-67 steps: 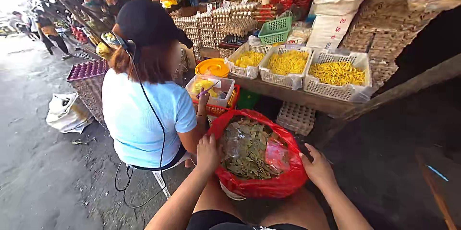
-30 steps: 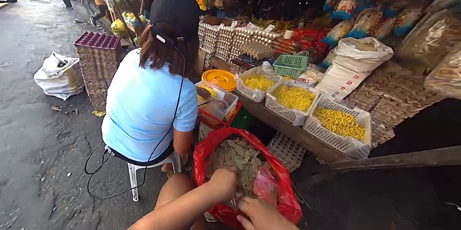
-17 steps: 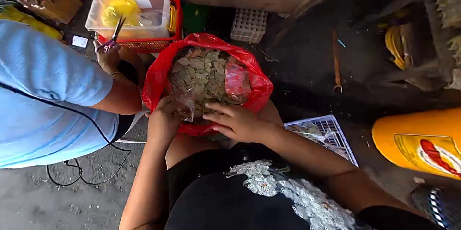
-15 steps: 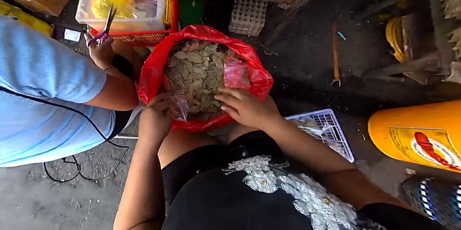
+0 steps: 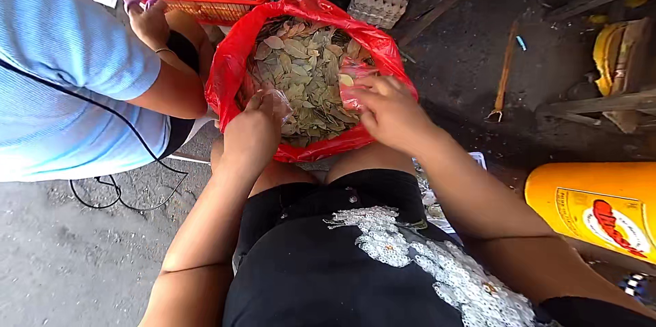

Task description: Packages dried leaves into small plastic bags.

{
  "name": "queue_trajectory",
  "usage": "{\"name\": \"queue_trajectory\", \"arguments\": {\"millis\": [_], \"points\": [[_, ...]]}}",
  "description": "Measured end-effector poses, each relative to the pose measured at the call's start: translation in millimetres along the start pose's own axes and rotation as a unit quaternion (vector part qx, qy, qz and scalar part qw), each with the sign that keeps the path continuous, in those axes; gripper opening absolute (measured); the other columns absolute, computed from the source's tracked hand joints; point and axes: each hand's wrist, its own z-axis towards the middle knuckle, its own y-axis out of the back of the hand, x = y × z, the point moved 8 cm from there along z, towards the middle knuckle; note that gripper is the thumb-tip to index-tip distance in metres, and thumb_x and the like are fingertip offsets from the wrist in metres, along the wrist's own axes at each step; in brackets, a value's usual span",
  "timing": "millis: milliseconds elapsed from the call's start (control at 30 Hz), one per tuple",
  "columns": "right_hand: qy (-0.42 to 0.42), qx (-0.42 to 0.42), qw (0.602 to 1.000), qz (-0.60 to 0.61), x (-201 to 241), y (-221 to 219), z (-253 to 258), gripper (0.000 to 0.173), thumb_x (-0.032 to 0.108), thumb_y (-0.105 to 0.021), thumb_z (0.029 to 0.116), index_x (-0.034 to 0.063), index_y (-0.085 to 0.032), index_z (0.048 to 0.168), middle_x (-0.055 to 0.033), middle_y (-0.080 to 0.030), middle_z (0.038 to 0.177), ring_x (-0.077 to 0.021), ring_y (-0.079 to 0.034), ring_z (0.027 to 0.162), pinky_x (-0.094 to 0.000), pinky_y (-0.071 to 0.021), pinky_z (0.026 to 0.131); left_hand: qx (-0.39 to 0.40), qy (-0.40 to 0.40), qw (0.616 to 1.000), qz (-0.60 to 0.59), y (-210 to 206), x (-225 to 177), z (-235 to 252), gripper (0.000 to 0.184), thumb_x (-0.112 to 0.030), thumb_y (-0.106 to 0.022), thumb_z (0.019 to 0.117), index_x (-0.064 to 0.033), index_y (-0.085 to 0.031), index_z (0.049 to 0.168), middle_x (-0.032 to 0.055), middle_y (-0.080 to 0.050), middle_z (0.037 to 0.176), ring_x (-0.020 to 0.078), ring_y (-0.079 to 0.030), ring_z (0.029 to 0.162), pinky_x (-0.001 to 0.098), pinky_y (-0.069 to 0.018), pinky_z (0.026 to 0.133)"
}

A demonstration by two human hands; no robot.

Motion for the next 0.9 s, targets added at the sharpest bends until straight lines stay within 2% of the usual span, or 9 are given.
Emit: {"name": "queue_trajectory", "arguments": {"millis": [100, 200, 267, 367, 500, 633, 700, 800, 900], "points": [[-0.028, 0.039, 0.999, 0.023, 22.1, -41.8, 3.3, 0.032, 0.023, -0.064, 0.1007, 0.0028, -0.071, 0.125, -0.0195, -0.069, 0.122, -0.0377, -0.064, 0.119, -0.0552, -0.0514, 0.102, -0.001, 0.001, 1.000, -0.005, -16.9, -12.5, 1.0, 0.036, -0.011, -0.053, 0.1005, 0.0024, -0.064, 0.133, 0.0225, -0.058, 0.143, 0.0428, -0.071, 0.098, 0.0617, -0.0578, 0.074], [-0.101, 0.136, 0.985, -0.024, 7.9, -86.8, 11.3, 0.073, 0.029, -0.083, 0.0872, -0.0063, -0.052, 0.143, -0.0308, -0.061, 0.131, -0.0491, -0.056, 0.124, -0.0655, -0.0430, 0.104, 0.030, -0.007, 0.999, -0.042, -22.6, -19.8, -0.4, 0.029, -0.004, -0.056, 0.0965, -0.0020, -0.069, 0.122, 0.0211, -0.057, 0.141, 0.0391, -0.071, 0.091, 0.0576, -0.0589, 0.073], [-0.104, 0.117, 0.986, -0.048, 7.8, -97.5, 11.9, 0.065, 0.018, -0.084, 0.0852, -0.0073, -0.056, 0.138, -0.0311, -0.064, 0.125, -0.0497, -0.059, 0.120, -0.0662, -0.0450, 0.100, 0.010, -0.019, 0.998, -0.066, -18.3, -15.8, -2.8, 0.026, 0.000, -0.058, 0.0940, -0.0049, -0.072, 0.115, 0.0200, -0.057, 0.139, 0.0364, -0.071, 0.087, 0.0551, -0.0596, 0.070], [-0.153, 0.118, 0.979, -0.062, -5.7, -91.2, 13.8, 0.035, 0.009, -0.066, 0.0971, -0.0031, -0.064, 0.130, -0.0278, -0.068, 0.120, -0.0471, -0.064, 0.116, -0.0643, -0.0488, 0.097, -0.072, -0.050, 0.992, -0.096, -10.8, -3.5, -6.5, 0.026, 0.004, -0.057, 0.0910, -0.0048, -0.074, 0.109, 0.0198, -0.062, 0.133, 0.0351, -0.071, 0.090, 0.0521, -0.0598, 0.070], [-0.191, 0.092, 0.977, -0.021, -12.7, -60.7, 17.2, 0.029, 0.015, -0.056, 0.1031, 0.0037, -0.068, 0.127, -0.0258, -0.071, 0.114, -0.0484, -0.068, 0.107, -0.0683, -0.0520, 0.086, -0.185, -0.073, 0.977, -0.074, 2.8, 3.0, -8.6, 0.031, 0.005, -0.055, 0.0905, -0.0011, -0.073, 0.114, 0.0205, -0.068, 0.126, 0.0365, -0.072, 0.099, 0.0520, -0.0594, 0.075], [-0.141, 0.074, 0.987, 0.029, 4.3, -48.9, 25.5, 0.032, 0.016, -0.061, 0.1017, 0.0058, -0.068, 0.131, -0.0222, -0.071, 0.119, -0.0441, -0.068, 0.112, -0.0660, -0.0514, 0.092, -0.267, -0.113, 0.957, -0.008, 10.3, -5.3, 0.7, 0.023, 0.005, -0.057, 0.0906, -0.0009, -0.075, 0.103, 0.0186, -0.073, 0.117, 0.0358, -0.073, 0.097, 0.0483, -0.0591, 0.073], [-0.152, 0.122, 0.981, 0.009, 2.7, -65.2, 29.3, 0.037, 0.018, -0.064, 0.1004, 0.0046, -0.064, 0.135, -0.0234, -0.068, 0.125, -0.0444, -0.065, 0.117, -0.0651, -0.0504, 0.096, -0.193, -0.098, 0.976, 0.018, -10.7, -3.3, 18.5, 0.019, 0.004, -0.057, 0.0916, 0.0021, -0.074, 0.100, 0.0193, -0.072, 0.117, 0.0386, -0.073, 0.099, 0.0525, -0.0586, 0.074], [-0.138, 0.121, 0.983, 0.016, 7.0, -83.1, 30.8, 0.058, 0.023, -0.071, 0.0977, 0.0051, -0.050, 0.149, -0.0237, -0.059, 0.139, -0.0432, -0.059, 0.126, -0.0616, -0.0480, 0.103, -0.065, -0.050, 0.997, 0.004, -38.3, 5.2, 39.2, 0.023, -0.002, -0.056, 0.0956, 0.0034, -0.072, 0.112, 0.0194, -0.068, 0.127, 0.0401, -0.071, 0.104, 0.0570, -0.0576, 0.080], [-0.118, 0.101, 0.988, 0.012, 9.4, -97.8, 30.2, 0.051, 0.021, -0.066, 0.1010, 0.0042, -0.053, 0.147, -0.0240, -0.061, 0.136, -0.0423, -0.059, 0.127, -0.0590, -0.0479, 0.105, 0.015, -0.008, 0.999, -0.036, -46.8, 6.3, 42.3, 0.033, -0.015, -0.050, 0.1026, 0.0008, -0.068, 0.126, 0.0182, -0.061, 0.139, 0.0385, -0.068, 0.113, 0.0574, -0.0560, 0.088]]}}
